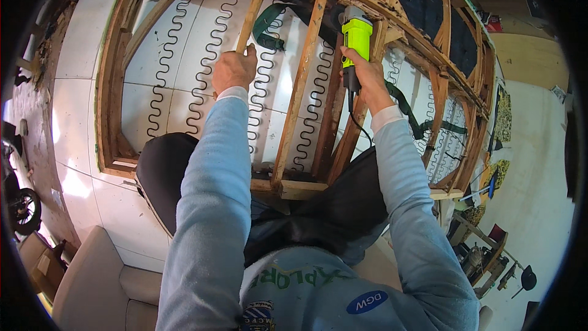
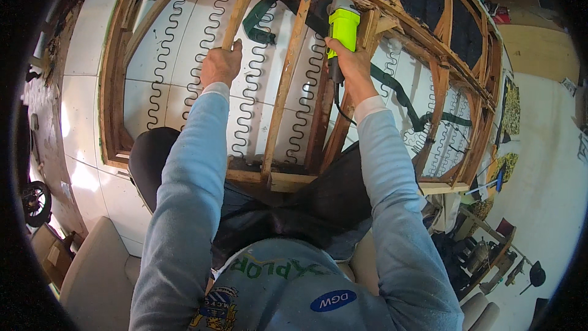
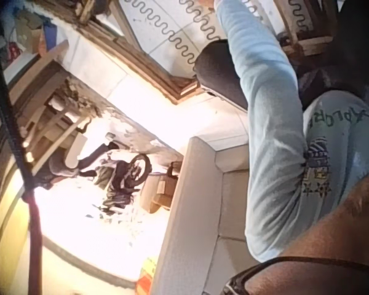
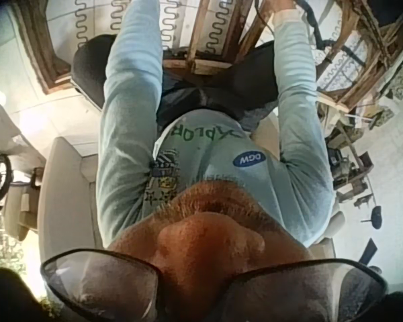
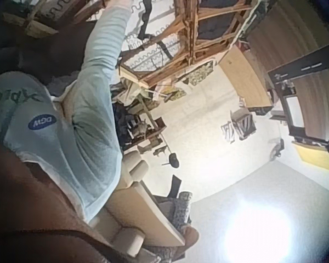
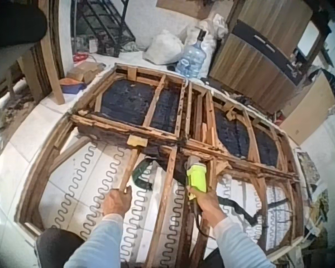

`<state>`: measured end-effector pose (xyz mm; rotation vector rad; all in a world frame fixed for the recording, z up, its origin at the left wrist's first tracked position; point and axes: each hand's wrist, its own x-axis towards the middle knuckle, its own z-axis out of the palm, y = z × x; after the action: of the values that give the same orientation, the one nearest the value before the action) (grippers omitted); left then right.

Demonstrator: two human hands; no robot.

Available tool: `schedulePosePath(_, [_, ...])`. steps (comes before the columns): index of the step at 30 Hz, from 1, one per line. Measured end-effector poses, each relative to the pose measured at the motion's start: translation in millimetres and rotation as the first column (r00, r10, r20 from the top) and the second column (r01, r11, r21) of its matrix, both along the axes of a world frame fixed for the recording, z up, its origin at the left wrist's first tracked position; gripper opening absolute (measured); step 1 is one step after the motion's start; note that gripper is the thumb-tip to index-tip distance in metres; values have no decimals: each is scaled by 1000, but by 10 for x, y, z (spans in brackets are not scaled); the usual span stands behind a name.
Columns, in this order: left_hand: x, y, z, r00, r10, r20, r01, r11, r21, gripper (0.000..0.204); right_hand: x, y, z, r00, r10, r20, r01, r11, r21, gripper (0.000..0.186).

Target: Removing old upholstery and repairing the wooden frame of a sofa using an angle grinder and electric stapler.

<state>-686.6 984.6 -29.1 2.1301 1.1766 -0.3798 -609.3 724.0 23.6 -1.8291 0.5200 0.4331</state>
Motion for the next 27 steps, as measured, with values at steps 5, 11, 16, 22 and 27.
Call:
schedulePosePath(5, [2, 1, 23, 1000, -2, -11, 2, 1000, 5, 64, -5, -20, -3, 1000, -9, -16, 9, 1000, -8, 54])
schedulePosePath(11, [1, 5, 2, 1000, -3, -6, 3, 1000, 12, 64, -19, -33, -20, 1000, -15, -2, 15, 1000, -5, 53])
schedulePosePath(16, [6, -3, 17, 1000, -7, -6, 7, 1000, 10, 64, -7, -53, -65, 1000, -12, 18, 13, 1000, -16, 51])
schedulePosePath(22, [6, 12, -39, 1000, -5, -4, 5, 1000, 12, 64, -33, -34, -52, 999, -34, 1, 34, 999, 5, 49])
schedulePosePath(27, [-4, 30, -69, 1000, -16, 5, 16, 1000, 24, 65, -54, 3, -39, 999, -45, 13, 45, 999, 15, 48])
